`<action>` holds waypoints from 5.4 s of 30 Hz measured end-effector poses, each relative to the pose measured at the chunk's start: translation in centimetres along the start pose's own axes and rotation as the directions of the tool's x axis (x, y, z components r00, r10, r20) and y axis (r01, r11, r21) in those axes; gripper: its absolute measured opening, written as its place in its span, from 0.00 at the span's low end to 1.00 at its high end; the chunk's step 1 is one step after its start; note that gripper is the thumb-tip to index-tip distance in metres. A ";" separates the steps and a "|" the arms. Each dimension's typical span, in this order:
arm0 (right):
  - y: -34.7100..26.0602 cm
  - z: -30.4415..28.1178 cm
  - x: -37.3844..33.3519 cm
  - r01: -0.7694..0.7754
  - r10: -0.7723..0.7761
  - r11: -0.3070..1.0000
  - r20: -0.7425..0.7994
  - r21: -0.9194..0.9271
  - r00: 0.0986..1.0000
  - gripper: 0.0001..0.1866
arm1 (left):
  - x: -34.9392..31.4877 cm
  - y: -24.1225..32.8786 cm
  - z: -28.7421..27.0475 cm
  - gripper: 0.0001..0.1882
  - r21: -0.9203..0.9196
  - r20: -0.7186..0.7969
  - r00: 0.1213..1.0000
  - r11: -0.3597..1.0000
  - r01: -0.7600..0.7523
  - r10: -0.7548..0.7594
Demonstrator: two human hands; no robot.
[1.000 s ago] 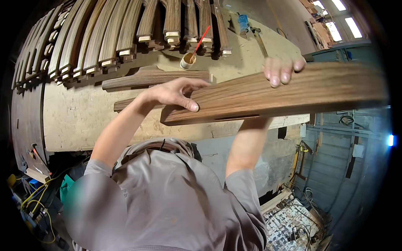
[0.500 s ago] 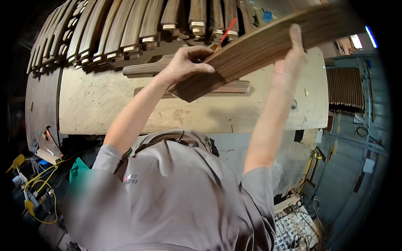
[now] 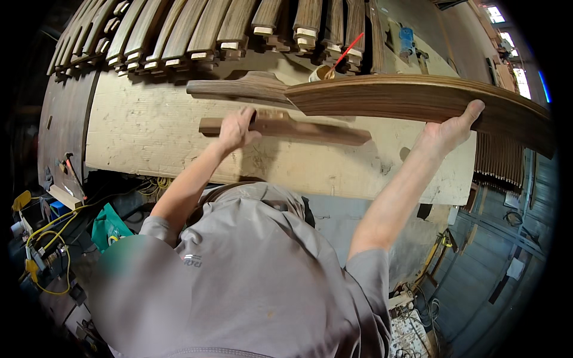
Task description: The person applies glue with a brush to wooden chair components, joins the pieces together, and secures the joints by hammering them with a mallet.
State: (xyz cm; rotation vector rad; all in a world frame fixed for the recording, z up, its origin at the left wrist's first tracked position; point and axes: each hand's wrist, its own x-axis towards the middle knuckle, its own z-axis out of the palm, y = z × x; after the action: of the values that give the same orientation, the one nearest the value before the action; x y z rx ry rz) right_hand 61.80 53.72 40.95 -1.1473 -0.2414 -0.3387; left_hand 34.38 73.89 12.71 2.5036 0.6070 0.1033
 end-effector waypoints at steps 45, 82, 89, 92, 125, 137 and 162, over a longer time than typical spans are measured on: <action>8.9 13.0 2.0 -0.182 0.143 0.983 0.562 0.013 0.814 0.17 | 0.2 0.1 -1.0 0.53 -0.193 -0.001 0.998 0.979 0.064 -0.066; 3.4 13.3 -2.9 -0.052 0.014 0.998 0.638 0.040 0.770 0.28 | -0.6 0.1 -0.2 0.22 -0.265 -0.048 0.997 0.963 0.043 -0.057; 4.2 16.3 -5.9 0.012 -0.007 1.000 0.652 -0.004 0.758 0.17 | -0.9 0.2 -0.2 0.24 -0.229 0.004 0.998 0.972 0.056 -0.057; 3.0 16.5 -7.5 0.087 -0.097 0.995 0.658 0.047 0.747 0.17 | -1.0 -0.2 0.4 0.24 -0.217 -0.012 0.999 0.976 0.034 -0.038; 0.2 7.5 -9.6 0.119 -0.101 0.993 0.521 -0.001 0.847 0.48 | -0.8 -0.4 -1.3 0.30 -0.325 0.070 0.996 0.945 -0.025 0.051; -2.8 4.7 -9.1 0.072 0.038 0.992 0.785 -0.104 0.618 0.27 | 3.7 28.9 -34.1 0.27 -0.680 -0.414 0.729 0.347 -0.646 0.546; 13.8 -49.8 -0.9 -0.403 0.416 -0.269 -0.482 -0.875 0.771 0.19 | 5.3 31.6 -32.3 0.36 -0.771 -0.409 0.833 0.346 -0.534 0.373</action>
State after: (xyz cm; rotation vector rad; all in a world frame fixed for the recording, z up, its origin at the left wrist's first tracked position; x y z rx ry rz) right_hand 66.96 13.15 9.27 -2.7298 0.6415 0.2908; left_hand 45.44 68.97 56.58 1.5413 -0.1615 0.6703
